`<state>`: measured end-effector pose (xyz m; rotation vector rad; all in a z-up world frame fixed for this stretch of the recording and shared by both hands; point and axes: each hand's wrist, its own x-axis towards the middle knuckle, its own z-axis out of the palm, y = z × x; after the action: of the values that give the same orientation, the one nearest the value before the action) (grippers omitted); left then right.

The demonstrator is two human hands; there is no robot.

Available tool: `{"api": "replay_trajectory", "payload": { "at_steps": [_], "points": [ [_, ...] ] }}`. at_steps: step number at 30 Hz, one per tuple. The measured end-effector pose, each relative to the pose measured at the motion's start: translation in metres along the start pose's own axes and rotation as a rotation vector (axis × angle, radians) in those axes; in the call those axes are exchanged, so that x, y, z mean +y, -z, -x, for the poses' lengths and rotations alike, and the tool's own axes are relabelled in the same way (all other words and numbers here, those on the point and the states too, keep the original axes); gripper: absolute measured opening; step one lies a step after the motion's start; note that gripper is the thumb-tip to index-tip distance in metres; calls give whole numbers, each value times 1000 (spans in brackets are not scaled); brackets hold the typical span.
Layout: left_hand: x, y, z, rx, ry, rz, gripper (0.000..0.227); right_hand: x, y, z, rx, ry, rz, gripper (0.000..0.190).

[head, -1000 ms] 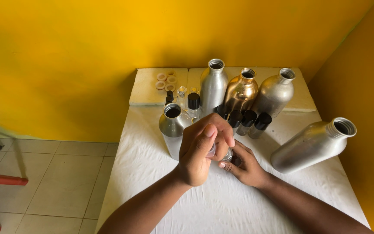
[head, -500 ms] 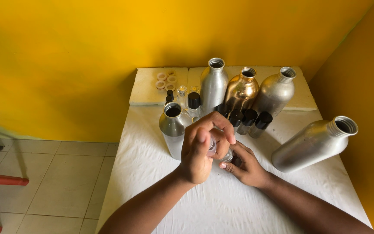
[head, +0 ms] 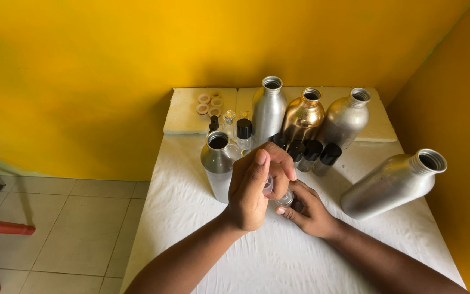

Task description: Decanting perfume from large aluminum canisters into small glass spray bottles using a syringe.

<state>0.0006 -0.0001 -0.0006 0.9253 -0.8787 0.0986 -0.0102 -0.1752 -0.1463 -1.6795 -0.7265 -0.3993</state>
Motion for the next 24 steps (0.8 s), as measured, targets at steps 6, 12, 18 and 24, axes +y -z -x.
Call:
{"api": "replay_trajectory", "payload": {
  "at_steps": [6, 12, 18, 24],
  "points": [
    [17, 11, 1, 30, -26, 185, 60, -4, -2, -8, -13, 37, -5, 35],
    [75, 27, -17, 194, -625, -148, 28, -16, 5, -9, -163, -272, 73, 45],
    [84, 49, -30, 296, -585, -361, 18, -17, 6, -13, -142, -313, 268, 36],
    [59, 60, -40, 272, -540, -320, 17, -2, 8, -11, -218, -314, 207, 34]
  ]
}}
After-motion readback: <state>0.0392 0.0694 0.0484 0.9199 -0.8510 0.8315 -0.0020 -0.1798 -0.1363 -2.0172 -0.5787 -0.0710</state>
